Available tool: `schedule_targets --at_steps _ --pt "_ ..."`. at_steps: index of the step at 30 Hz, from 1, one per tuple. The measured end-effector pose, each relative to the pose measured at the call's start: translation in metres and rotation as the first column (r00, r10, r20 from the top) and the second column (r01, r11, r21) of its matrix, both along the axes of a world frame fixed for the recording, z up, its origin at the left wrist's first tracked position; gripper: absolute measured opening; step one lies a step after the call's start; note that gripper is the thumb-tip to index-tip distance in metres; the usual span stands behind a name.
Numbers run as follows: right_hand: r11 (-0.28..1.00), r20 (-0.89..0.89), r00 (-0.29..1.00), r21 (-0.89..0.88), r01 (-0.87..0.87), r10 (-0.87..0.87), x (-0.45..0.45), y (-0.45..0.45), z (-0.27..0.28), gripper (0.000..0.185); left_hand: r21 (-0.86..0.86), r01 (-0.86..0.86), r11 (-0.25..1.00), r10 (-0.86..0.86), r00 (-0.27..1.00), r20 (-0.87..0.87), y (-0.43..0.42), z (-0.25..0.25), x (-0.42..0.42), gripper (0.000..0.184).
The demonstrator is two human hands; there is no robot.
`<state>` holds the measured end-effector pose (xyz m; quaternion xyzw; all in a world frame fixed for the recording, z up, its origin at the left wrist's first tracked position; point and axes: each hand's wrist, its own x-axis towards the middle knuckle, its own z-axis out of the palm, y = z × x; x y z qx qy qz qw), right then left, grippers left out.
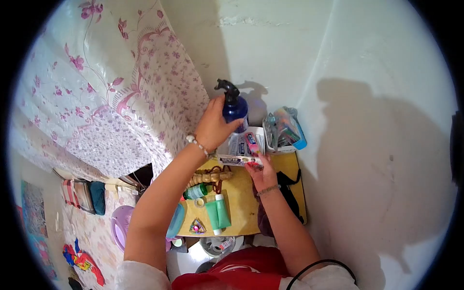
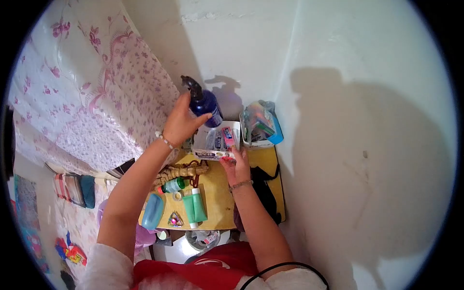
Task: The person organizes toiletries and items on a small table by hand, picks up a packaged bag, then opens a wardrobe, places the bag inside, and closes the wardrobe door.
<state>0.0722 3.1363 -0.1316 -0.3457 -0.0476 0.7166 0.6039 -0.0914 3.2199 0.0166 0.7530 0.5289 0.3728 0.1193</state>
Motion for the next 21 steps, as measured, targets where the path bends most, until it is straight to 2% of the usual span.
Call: schedule_targets --at_steps 1,2,3,4,6,7,9,14,16,17,20,21 --pt "0.992 0.058 0.994 -0.088 0.094 -0.089 -0.002 0.006 -0.006 0.038 -0.068 -0.07 0.995 0.067 0.996 -0.051 -0.009 0.005 0.003 0.068" --pt "0.967 0.124 0.978 -0.172 0.19 -0.17 -0.005 0.009 -0.003 0.038 -0.065 -0.068 0.996 0.065 0.997 -0.053 -0.012 -0.002 0.002 0.068" --pt "0.942 0.147 0.959 -0.197 0.27 -0.244 -0.006 0.007 -0.001 0.031 -0.094 -0.051 0.994 0.047 0.998 -0.044 -0.012 -0.016 -0.001 0.068" --pt "0.943 0.148 0.958 -0.194 0.27 -0.244 -0.003 0.005 -0.011 0.031 -0.121 -0.035 0.992 0.032 0.999 -0.032 -0.011 -0.03 -0.003 0.067" --pt "0.976 0.019 0.998 -0.208 0.063 -0.06 0.007 -0.001 -0.039 0.022 -0.131 -0.016 0.991 0.019 1.0 0.022 -0.012 -0.053 -0.002 0.067" --pt "0.976 0.022 0.998 -0.21 0.064 -0.061 0.007 -0.001 -0.037 0.022 -0.132 -0.005 0.991 0.007 1.0 0.014 -0.012 -0.062 0.001 0.068" --pt "0.993 -0.101 0.994 -0.117 0.016 -0.028 0.004 0.004 -0.028 0.015 -0.12 -0.008 0.993 0.006 1.0 -0.017 -0.006 -0.087 0.007 0.071" --pt "0.978 -0.193 0.974 -0.192 0.083 -0.121 0.005 0.028 -0.025 0.015 -0.106 -0.08 0.991 0.091 0.991 0.103 0.018 -0.095 0.024 0.074" --pt "0.99 -0.259 0.963 -0.135 0.045 -0.079 0.005 0.025 -0.026 0.016 -0.171 0.024 0.985 -0.007 0.995 0.097 0.03 -0.101 0.021 0.077" --pt "0.99 -0.259 0.963 -0.131 0.043 -0.076 0.006 0.022 -0.024 0.016 -0.097 0.019 0.995 -0.016 0.999 0.035 0.032 -0.107 0.02 0.081" --pt "0.986 -0.193 0.98 -0.164 0.009 -0.041 0.01 0.01 -0.024 0.014 0.006 -0.032 0.999 0.032 0.999 0.015 0.03 -0.118 0.022 0.082" --pt "0.987 -0.203 0.978 -0.158 0.014 -0.047 0.014 0.004 -0.026 0.02 0.0 -0.032 0.999 0.032 0.999 0.014 0.027 -0.121 0.021 0.082"
